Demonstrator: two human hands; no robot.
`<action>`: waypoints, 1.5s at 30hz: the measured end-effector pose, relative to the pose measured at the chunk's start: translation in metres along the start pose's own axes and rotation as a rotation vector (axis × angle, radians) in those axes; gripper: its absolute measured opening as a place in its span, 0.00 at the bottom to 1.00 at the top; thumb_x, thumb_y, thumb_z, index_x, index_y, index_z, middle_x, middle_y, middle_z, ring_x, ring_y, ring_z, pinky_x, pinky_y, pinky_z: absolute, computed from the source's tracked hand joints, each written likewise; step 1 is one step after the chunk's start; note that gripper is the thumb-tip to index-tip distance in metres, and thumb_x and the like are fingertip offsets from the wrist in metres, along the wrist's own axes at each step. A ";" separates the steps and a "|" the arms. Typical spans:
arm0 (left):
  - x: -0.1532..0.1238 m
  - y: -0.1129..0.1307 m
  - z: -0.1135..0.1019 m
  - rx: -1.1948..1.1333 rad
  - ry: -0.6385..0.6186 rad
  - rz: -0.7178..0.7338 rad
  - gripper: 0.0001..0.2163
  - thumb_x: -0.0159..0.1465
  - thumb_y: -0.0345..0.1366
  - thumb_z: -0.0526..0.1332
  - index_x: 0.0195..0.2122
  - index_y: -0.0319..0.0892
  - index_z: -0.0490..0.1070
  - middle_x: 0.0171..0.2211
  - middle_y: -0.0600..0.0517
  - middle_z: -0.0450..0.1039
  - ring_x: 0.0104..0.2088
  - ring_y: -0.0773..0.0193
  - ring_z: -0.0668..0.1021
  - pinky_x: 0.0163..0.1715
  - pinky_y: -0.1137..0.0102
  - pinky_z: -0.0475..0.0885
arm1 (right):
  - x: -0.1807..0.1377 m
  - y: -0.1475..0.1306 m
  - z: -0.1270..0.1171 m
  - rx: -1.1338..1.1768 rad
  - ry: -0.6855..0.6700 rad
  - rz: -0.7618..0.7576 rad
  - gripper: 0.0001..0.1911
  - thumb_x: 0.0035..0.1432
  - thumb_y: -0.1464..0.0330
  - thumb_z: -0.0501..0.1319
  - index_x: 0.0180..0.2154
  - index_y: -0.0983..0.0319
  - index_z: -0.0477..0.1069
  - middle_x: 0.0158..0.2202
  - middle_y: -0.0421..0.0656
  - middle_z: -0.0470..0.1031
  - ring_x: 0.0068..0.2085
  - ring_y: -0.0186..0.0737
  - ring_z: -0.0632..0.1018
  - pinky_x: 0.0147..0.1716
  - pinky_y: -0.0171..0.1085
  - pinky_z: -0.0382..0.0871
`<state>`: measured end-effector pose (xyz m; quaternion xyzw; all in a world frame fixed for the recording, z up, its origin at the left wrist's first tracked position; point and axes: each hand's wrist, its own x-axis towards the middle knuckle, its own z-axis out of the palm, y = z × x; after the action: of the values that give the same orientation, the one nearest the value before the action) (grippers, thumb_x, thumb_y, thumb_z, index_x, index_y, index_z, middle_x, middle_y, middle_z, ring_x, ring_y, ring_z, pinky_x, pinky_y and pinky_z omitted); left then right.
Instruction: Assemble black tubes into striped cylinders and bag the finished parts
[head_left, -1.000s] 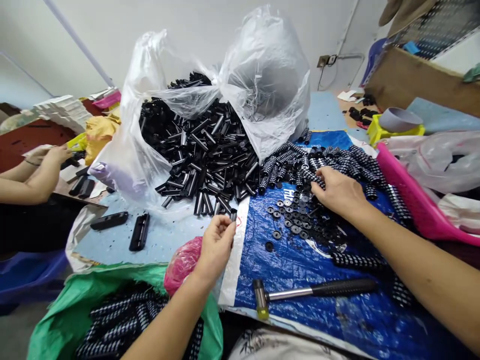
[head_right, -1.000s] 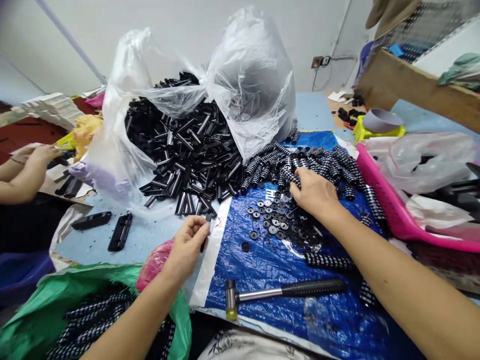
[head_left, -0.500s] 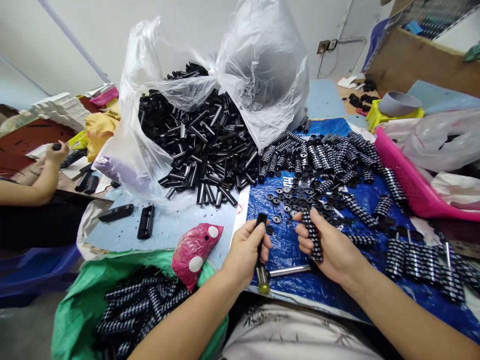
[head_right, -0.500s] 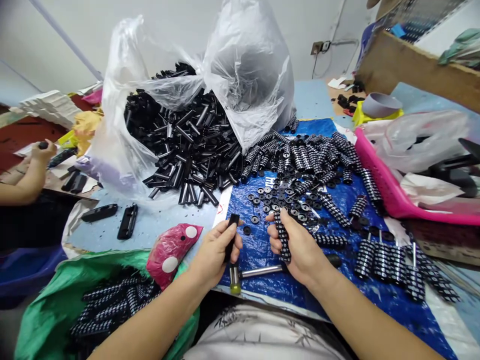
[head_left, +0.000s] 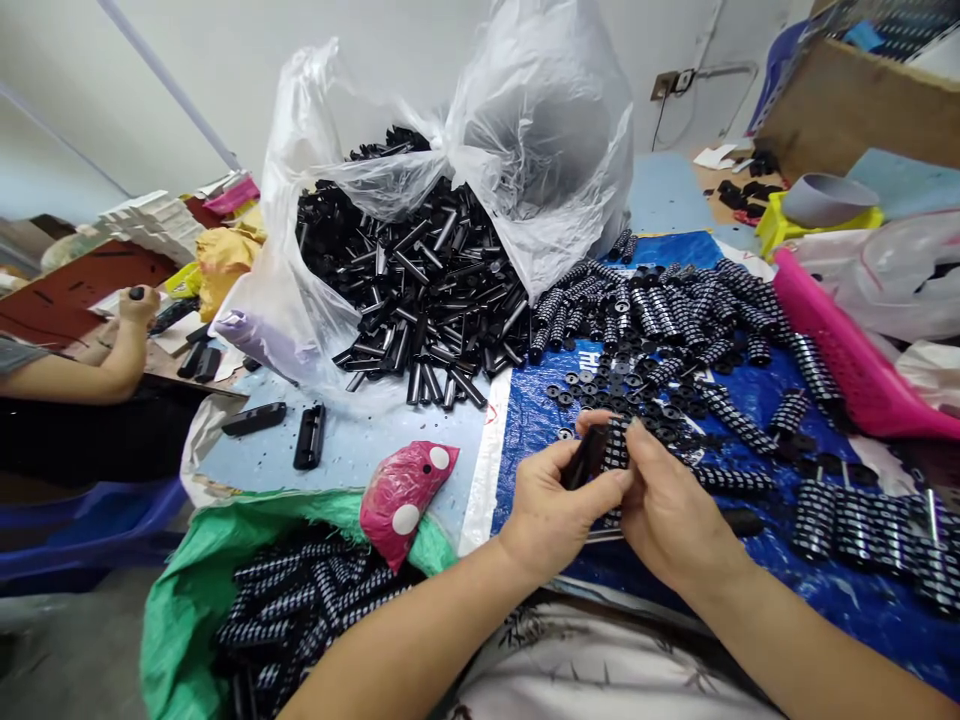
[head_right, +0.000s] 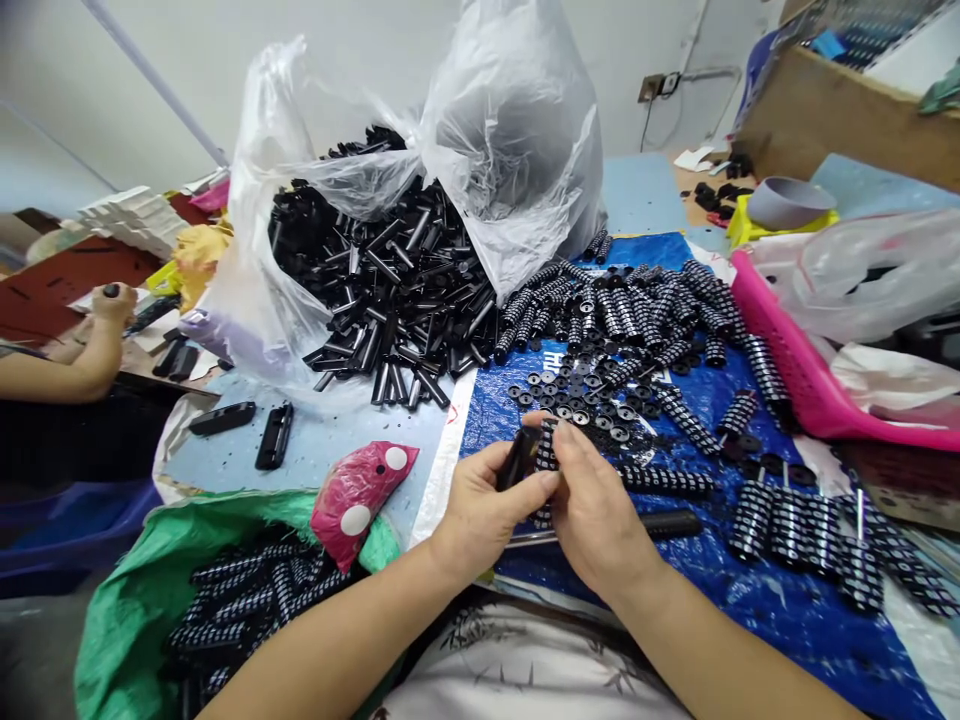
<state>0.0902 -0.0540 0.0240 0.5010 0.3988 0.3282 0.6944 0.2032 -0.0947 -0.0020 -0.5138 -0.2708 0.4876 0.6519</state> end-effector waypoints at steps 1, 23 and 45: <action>-0.001 0.002 -0.002 0.010 0.008 -0.025 0.11 0.53 0.41 0.72 0.30 0.39 0.76 0.24 0.56 0.69 0.26 0.70 0.67 0.29 0.73 0.64 | -0.001 0.001 -0.007 -0.108 -0.048 -0.101 0.30 0.62 0.46 0.59 0.59 0.56 0.69 0.61 0.50 0.72 0.61 0.53 0.74 0.50 0.47 0.78; -0.015 0.017 -0.011 -0.377 -0.010 -0.272 0.21 0.47 0.47 0.78 0.36 0.39 0.79 0.30 0.52 0.77 0.30 0.68 0.75 0.35 0.72 0.70 | -0.020 -0.008 -0.035 -0.991 -0.281 -1.064 0.52 0.54 0.69 0.72 0.72 0.62 0.47 0.68 0.59 0.60 0.65 0.59 0.69 0.61 0.55 0.71; -0.004 -0.004 -0.038 -0.354 -0.144 -0.355 0.20 0.50 0.46 0.75 0.37 0.42 0.72 0.29 0.52 0.77 0.26 0.64 0.79 0.30 0.69 0.74 | -0.022 0.010 -0.049 -1.011 -0.351 -0.819 0.54 0.55 0.55 0.70 0.72 0.63 0.44 0.71 0.57 0.54 0.68 0.59 0.63 0.64 0.56 0.64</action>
<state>0.0555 -0.0424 0.0141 0.3161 0.3664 0.2294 0.8445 0.2328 -0.1347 -0.0242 -0.5247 -0.7406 0.0908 0.4098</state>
